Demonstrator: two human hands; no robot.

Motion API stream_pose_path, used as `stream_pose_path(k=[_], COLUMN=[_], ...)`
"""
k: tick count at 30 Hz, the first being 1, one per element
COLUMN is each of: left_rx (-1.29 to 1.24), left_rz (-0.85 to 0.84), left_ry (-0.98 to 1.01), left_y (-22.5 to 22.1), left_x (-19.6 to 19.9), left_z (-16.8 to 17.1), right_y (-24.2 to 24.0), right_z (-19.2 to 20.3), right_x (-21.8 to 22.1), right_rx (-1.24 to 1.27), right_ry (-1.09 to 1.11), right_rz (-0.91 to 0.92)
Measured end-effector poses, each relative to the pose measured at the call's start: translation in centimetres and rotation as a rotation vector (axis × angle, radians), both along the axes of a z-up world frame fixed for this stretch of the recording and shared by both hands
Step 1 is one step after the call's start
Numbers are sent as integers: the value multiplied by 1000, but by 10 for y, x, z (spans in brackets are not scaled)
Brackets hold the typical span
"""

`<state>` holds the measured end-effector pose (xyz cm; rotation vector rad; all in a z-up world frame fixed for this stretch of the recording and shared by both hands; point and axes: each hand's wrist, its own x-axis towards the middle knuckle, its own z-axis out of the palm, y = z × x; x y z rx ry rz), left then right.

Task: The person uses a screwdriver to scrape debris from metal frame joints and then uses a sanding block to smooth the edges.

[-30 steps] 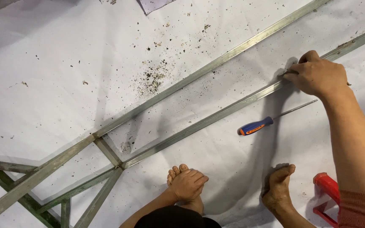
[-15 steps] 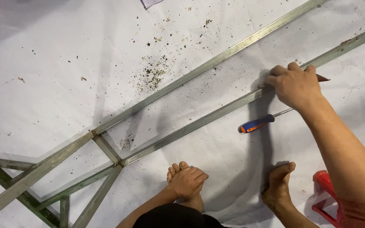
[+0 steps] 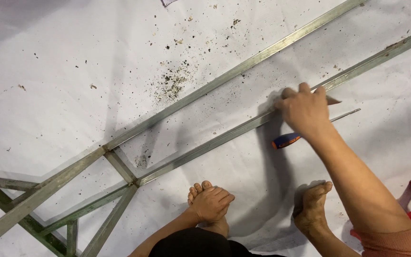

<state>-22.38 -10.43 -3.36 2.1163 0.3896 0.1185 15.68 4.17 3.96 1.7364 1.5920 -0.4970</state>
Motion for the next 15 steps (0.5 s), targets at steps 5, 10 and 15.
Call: stream_pose_path(k=[5, 10, 15], left_rx=[-37, -5, 0], left_rz=[-22, 21, 22], left_ry=[-6, -15, -14], left_y=[-1, 2, 4], left_x=[-1, 1, 1], left_z=[-4, 1, 5], right_y=[5, 3, 9], right_z=[-3, -2, -11], right_x=[6, -21, -18], right_rx=[-14, 48, 48], right_ry=[-13, 51, 28], right_rz=[34, 60, 16])
